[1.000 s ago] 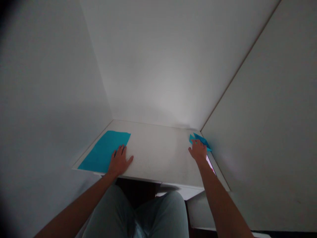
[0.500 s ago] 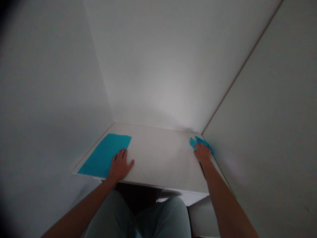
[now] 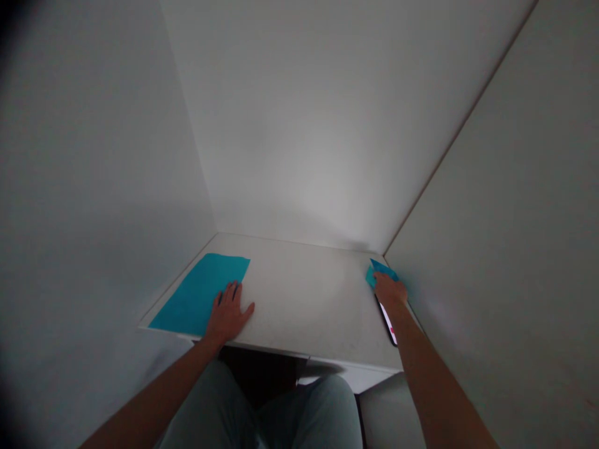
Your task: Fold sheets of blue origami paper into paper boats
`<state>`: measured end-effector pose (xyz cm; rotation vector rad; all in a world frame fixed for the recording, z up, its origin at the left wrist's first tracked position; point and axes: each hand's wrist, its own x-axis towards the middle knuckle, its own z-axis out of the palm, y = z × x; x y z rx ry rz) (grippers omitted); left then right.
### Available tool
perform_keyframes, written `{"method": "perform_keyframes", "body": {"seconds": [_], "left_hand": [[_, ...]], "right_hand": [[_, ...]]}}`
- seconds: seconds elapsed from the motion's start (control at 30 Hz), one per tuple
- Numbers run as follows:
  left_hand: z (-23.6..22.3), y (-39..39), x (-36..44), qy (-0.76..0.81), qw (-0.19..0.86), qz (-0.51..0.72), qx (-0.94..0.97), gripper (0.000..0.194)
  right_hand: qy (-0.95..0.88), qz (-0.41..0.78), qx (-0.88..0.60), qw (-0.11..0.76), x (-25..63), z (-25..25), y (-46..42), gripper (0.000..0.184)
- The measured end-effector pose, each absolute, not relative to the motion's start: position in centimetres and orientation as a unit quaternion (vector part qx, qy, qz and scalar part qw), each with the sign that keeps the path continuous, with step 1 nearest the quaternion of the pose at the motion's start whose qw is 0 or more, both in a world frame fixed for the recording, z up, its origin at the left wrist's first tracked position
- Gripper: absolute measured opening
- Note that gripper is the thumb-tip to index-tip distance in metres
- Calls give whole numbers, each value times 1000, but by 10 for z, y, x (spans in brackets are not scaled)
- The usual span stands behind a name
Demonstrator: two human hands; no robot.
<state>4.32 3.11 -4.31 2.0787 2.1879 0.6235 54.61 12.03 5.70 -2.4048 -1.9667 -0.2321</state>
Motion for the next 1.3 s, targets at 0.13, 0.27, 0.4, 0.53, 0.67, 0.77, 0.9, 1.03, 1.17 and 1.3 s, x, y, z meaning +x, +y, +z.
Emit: {"method": "perform_keyframes", "body": {"seconds": [0.13, 0.27, 0.4, 0.53, 0.67, 0.77, 0.9, 1.03, 1.17, 1.3], "left_hand": [[-41, 30, 44, 709, 32, 218, 669, 91], [-38, 29, 46, 717, 19, 202, 667, 83], [-37, 28, 45, 716, -6, 176, 675, 79], [-39, 29, 45, 716, -31, 152, 681, 77], [-40, 34, 39, 711, -39, 126, 691, 74], [-36, 37, 27, 707, -23, 107, 698, 69], [-26, 40, 19, 705, -38, 117, 699, 72], [-20, 34, 48, 633, -7, 173, 754, 66], [-20, 23, 98, 584, 72, 220, 778, 61], [-19, 20, 124, 574, 105, 231, 778, 63]], "right_hand": [[-622, -91, -778, 13, 539, 72, 122, 36], [-640, -131, -756, 39, 520, 99, 120, 30], [-704, -103, -687, 152, 477, 109, 103, 26], [-771, -6, -569, 284, 413, 65, 69, 25], [-781, 20, -541, 310, 365, -4, 37, 36], [-772, 77, -512, 368, 354, -39, 26, 38], [-738, 141, -498, 434, 354, -53, 28, 35], [-764, 179, -476, 397, 348, -51, 31, 32], [-817, 186, -438, 326, 343, -44, 27, 35], [-833, 180, -437, 287, 342, -38, 22, 26]]}}
